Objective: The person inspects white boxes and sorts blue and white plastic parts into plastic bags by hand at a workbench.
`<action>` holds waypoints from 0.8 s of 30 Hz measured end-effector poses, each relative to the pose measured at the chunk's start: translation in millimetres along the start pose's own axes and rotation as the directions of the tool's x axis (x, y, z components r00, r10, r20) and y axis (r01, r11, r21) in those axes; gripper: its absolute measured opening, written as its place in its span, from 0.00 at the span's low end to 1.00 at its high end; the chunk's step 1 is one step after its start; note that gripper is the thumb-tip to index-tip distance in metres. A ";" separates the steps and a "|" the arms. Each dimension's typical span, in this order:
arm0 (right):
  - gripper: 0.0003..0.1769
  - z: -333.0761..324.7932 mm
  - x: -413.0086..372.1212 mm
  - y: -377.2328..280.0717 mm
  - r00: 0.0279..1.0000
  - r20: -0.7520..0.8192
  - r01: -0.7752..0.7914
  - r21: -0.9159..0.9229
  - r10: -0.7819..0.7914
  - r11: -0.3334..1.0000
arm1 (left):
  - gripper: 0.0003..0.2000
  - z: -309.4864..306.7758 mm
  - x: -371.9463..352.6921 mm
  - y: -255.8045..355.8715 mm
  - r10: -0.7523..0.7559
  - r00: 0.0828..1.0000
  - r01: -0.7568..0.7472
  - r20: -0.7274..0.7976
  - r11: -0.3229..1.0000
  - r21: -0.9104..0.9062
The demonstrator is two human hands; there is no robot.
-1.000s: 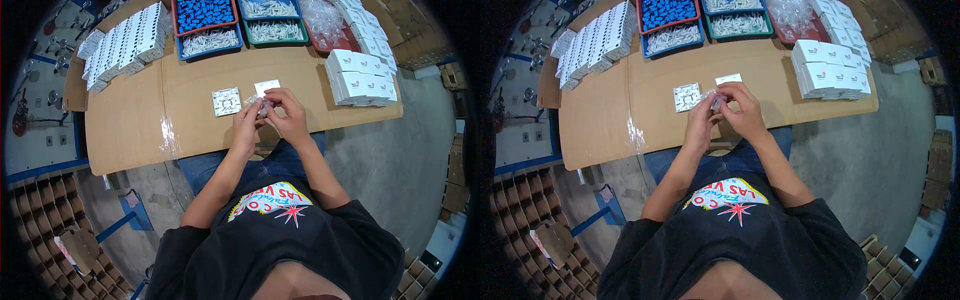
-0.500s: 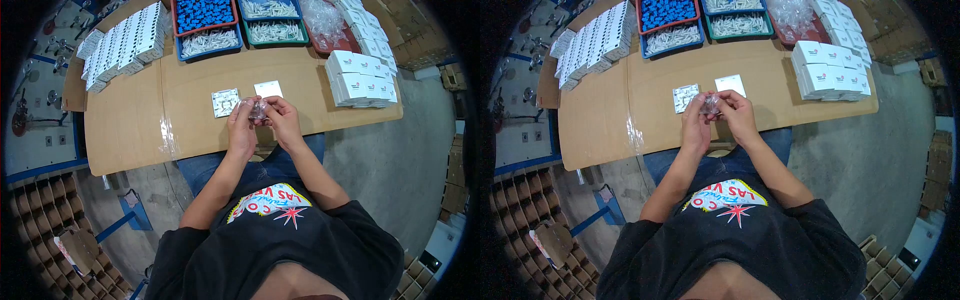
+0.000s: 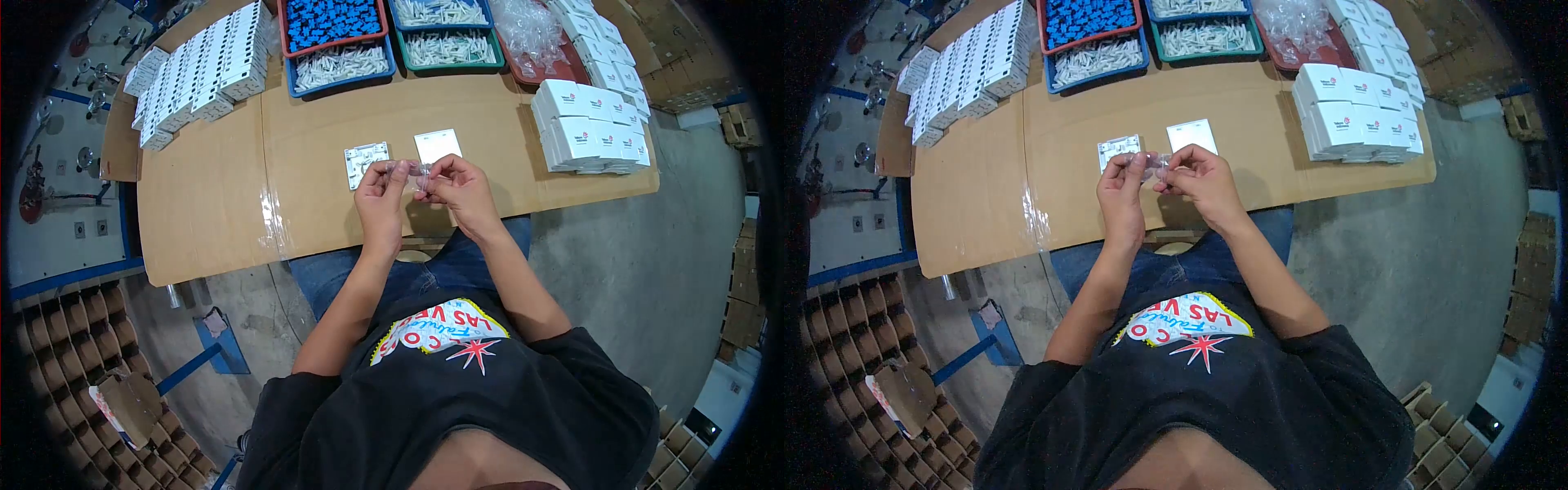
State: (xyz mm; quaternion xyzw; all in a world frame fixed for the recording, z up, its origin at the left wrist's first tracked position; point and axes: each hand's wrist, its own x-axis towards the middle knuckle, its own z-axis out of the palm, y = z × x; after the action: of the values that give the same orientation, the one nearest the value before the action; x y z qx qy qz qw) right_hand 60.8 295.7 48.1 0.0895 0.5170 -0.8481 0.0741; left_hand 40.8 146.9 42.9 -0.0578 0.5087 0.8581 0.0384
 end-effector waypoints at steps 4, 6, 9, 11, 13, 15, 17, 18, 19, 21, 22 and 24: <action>0.09 0.1 -1.8 0.4 0.999 -0.048 -0.023 -0.008 0.023 1.000 | 0.05 2.5 -0.8 2.0 0.046 0.999 -0.046 0.002 0.997 0.061; 0.11 3.7 -2.6 -3.5 0.997 -0.075 -0.031 -0.023 0.029 0.999 | 0.05 2.7 -0.8 1.5 0.055 0.998 -0.056 0.005 0.997 0.051; 0.12 2.1 -2.8 -4.1 0.994 -0.092 -0.065 -0.004 0.064 0.998 | 0.05 3.3 0.3 1.2 0.071 0.997 -0.071 0.006 0.997 0.033; 0.12 -1.5 -2.5 -3.9 0.992 -0.081 -0.092 0.029 0.094 0.995 | 0.06 3.3 0.6 1.7 0.078 0.997 -0.078 0.003 0.997 0.026; 0.11 -5.4 -2.6 -4.6 0.988 0.025 -0.154 0.153 0.152 0.976 | 0.06 3.0 0.1 2.5 0.053 0.998 -0.054 0.023 0.999 0.008; 0.11 -7.4 -2.7 -6.3 0.981 0.058 -0.193 0.180 0.186 0.964 | 0.06 2.9 -0.8 3.3 0.046 0.999 -0.047 0.028 0.998 0.035; 0.10 -10.3 -2.0 -6.3 0.972 0.091 -0.233 0.207 0.218 0.950 | 0.07 2.2 -1.4 3.2 0.037 0.999 -0.039 0.033 0.997 0.063; 0.10 -12.6 -0.7 -4.6 0.966 0.098 -0.254 0.210 0.238 0.944 | 0.06 1.8 -1.2 3.0 0.040 0.997 -0.044 0.058 0.997 0.069; 0.10 -14.6 0.5 -2.8 0.961 0.105 -0.274 0.214 0.257 0.938 | 0.06 1.7 -1.1 2.6 0.043 0.996 -0.050 0.084 0.996 0.075; 0.11 -17.2 3.2 0.0 0.958 0.082 -0.286 0.195 0.275 0.938 | 0.06 2.2 -1.2 2.9 0.039 0.995 -0.047 0.093 0.995 0.087; 0.11 -18.3 4.3 1.6 0.955 0.059 -0.297 0.175 0.291 0.939 | 0.06 2.6 -1.3 3.5 0.035 0.994 -0.045 0.101 0.994 0.100; 0.11 -20.6 6.4 4.9 0.960 0.034 -0.280 0.142 0.278 0.949 | 0.06 2.3 -1.0 4.7 0.045 0.992 -0.060 0.116 0.990 0.127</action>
State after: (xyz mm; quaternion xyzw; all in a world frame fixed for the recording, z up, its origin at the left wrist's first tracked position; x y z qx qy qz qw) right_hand 57.2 311.6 33.1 0.1610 0.4352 -0.8652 0.1901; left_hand 41.1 146.6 48.3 0.0068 0.5620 0.8257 0.0481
